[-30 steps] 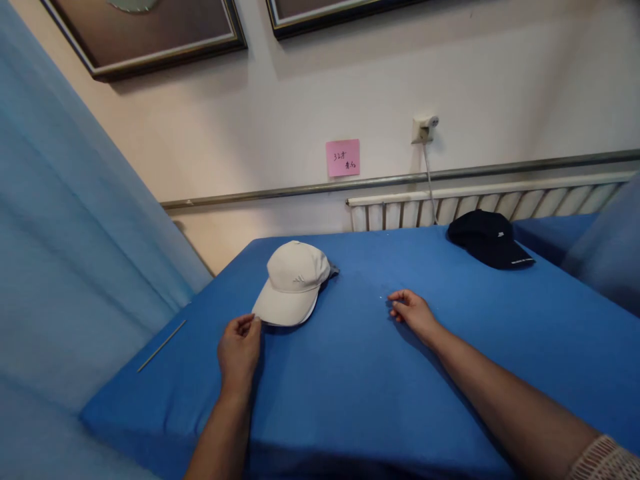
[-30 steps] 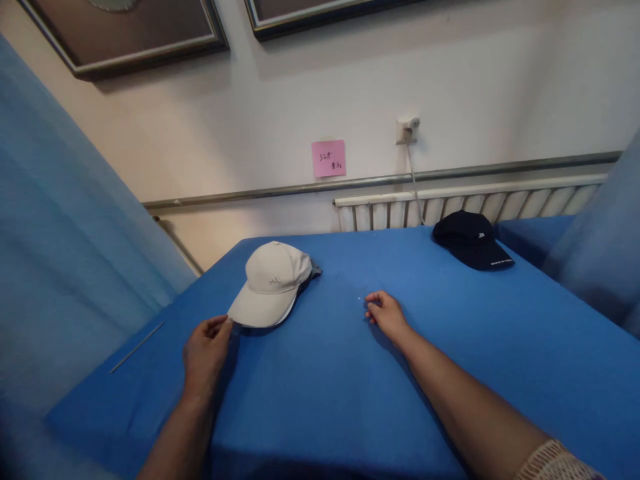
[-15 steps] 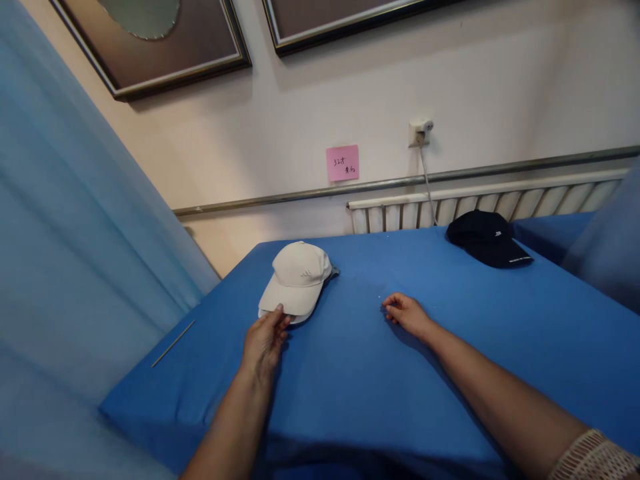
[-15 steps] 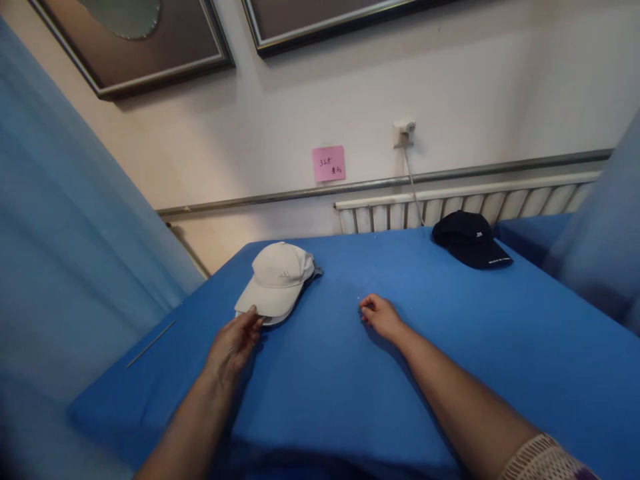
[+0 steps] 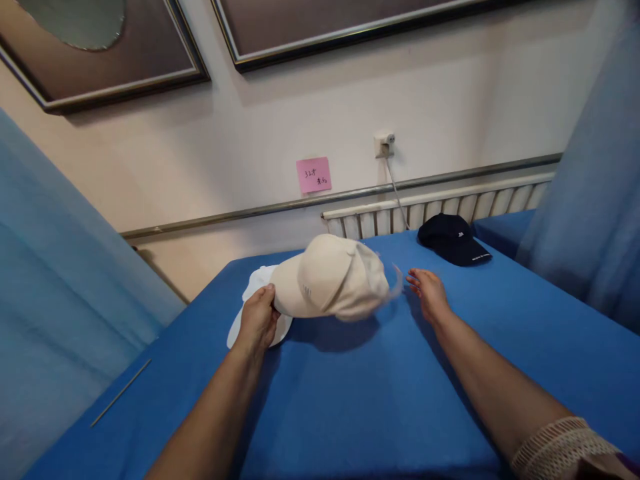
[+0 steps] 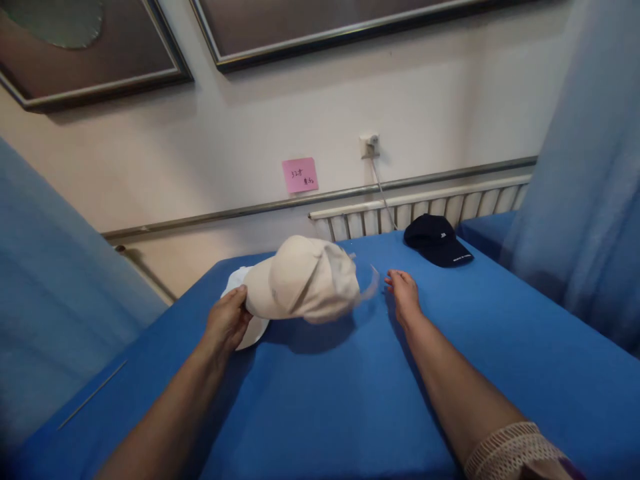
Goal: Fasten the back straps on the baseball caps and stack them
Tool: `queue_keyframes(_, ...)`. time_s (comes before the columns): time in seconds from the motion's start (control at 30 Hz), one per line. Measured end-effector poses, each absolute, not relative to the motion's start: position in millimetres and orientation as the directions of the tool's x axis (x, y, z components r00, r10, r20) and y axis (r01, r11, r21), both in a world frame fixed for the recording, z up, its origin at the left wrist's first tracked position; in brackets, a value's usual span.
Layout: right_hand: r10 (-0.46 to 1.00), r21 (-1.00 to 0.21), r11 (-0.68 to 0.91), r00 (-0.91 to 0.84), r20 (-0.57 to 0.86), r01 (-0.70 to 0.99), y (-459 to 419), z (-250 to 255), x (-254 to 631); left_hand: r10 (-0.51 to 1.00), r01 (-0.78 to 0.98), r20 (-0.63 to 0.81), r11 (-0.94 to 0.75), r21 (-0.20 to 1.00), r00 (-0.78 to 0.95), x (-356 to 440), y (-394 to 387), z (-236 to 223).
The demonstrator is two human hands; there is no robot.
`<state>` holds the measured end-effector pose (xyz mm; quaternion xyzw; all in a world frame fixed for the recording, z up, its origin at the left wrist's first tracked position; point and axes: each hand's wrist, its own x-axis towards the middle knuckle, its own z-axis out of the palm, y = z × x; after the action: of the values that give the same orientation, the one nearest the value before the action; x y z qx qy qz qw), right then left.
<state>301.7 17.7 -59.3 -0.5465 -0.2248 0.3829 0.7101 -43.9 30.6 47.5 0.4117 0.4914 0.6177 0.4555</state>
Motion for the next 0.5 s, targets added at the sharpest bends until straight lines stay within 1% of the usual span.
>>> queue_keyframes(0.03,0.812,-0.928,0.096,0.567,-0.136,-0.359,16.5,-56.1,305.6,0.981,-0.132,0.055,-0.081,0.988,-0.188,-37.1,38.4,47.8)
queue_keyframes(0.07,0.854,-0.902,0.054,0.487,-0.181,-0.429,14.8,-53.2,307.1,0.991,-0.092,0.051,-0.063,0.994,-0.127,-29.3,46.9,46.9)
queue_keyframes(0.13,0.94,-0.839,-0.107,0.221,-0.26,-0.533,10.1,-49.3,303.9,0.999,0.006,0.03,-0.03,1.0,-0.013,-11.6,65.9,41.7)
queue_keyframes(0.2,0.958,-0.805,-0.262,-0.046,-0.282,-0.532,5.9,-48.5,296.0,0.999,0.06,-0.002,0.0,0.998,0.047,7.8,86.9,33.7)
queue_keyframes(0.23,0.954,-0.804,-0.299,-0.134,-0.268,-0.514,4.6,-49.4,291.5,0.998,0.081,-0.015,0.01,0.997,0.062,17.8,97.7,29.3)
queue_keyframes(0.27,0.952,-0.81,-0.304,-0.185,-0.243,-0.501,4.2,-51.2,287.3,0.997,0.102,-0.024,0.017,0.995,0.068,27.5,108.7,25.0)
queue_keyframes(0.3,0.957,-0.822,-0.284,-0.199,-0.211,-0.493,4.8,-53.7,283.7,0.997,0.124,-0.029,0.02,0.992,0.068,37.0,119.6,21.0)
queue_keyframes(0.37,0.98,-0.849,-0.195,-0.125,-0.153,-0.49,9.3,-59.8,278.7,0.998,0.161,-0.028,0.019,0.987,0.056,54.5,140.9,14.5)
queue_keyframes(0.43,0.989,-0.885,-0.088,0.069,-0.134,-0.456,16.7,-66.1,276.9,1.0,0.187,-0.013,0.008,0.982,0.027,69.1,160.9,10.1)
queue_keyframes(0.5,0.954,-0.936,-0.025,0.272,-0.128,-0.351,24.9,-71.3,277.6,1.0,0.196,0.014,-0.01,0.98,-0.018,80.2,178.1,7.0)
